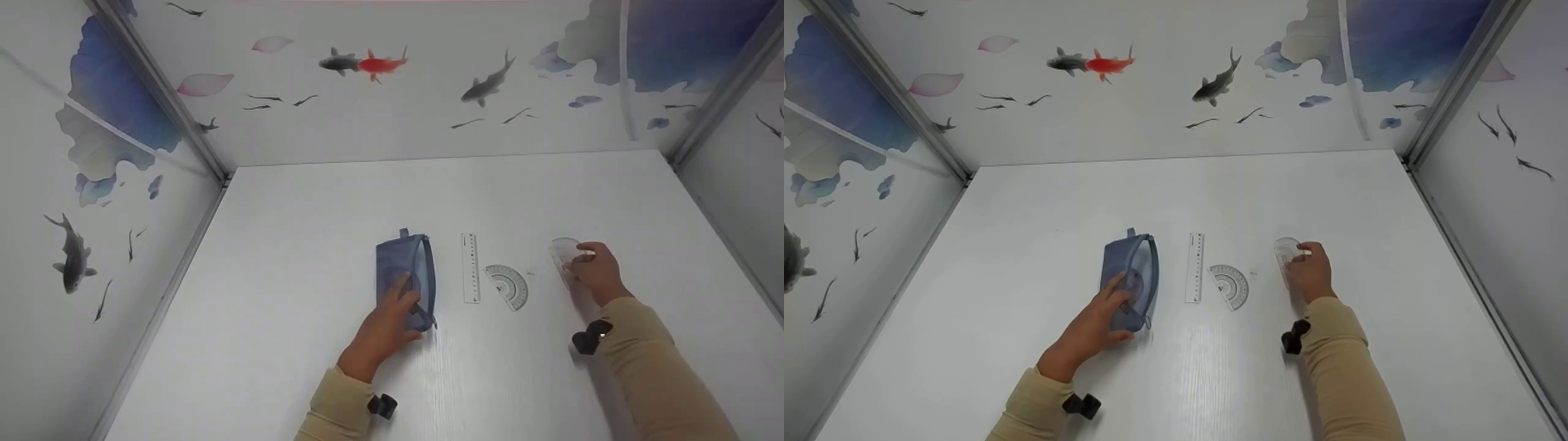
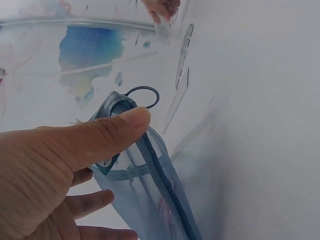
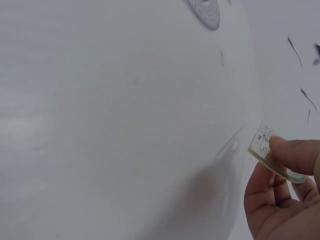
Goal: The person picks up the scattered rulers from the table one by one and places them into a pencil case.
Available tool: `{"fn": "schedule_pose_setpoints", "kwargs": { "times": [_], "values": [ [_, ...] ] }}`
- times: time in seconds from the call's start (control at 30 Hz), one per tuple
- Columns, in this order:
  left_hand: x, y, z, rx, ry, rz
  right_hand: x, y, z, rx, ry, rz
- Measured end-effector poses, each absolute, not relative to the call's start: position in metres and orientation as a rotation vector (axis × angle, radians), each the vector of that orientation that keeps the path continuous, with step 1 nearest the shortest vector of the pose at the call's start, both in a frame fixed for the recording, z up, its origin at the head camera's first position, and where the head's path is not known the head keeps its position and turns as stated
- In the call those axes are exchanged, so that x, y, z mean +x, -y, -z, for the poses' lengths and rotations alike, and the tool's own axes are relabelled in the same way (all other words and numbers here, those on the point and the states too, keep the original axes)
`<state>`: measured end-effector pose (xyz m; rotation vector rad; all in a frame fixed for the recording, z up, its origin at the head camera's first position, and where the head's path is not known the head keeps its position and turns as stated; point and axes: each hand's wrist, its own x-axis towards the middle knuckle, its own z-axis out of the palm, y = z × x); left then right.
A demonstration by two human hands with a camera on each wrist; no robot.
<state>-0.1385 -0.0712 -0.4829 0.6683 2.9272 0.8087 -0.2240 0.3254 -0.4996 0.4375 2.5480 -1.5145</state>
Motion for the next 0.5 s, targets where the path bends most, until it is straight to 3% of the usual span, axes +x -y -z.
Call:
{"fn": "schedule_pose_setpoints", "kwargs": {
  "times": [0.5],
  "values": [
    [-0.138, 0.068, 0.482, 0.652, -2.925, -0.811, -0.216, -0.299, 0.493, 0.406, -2.481, 1.665]
  ]
}}
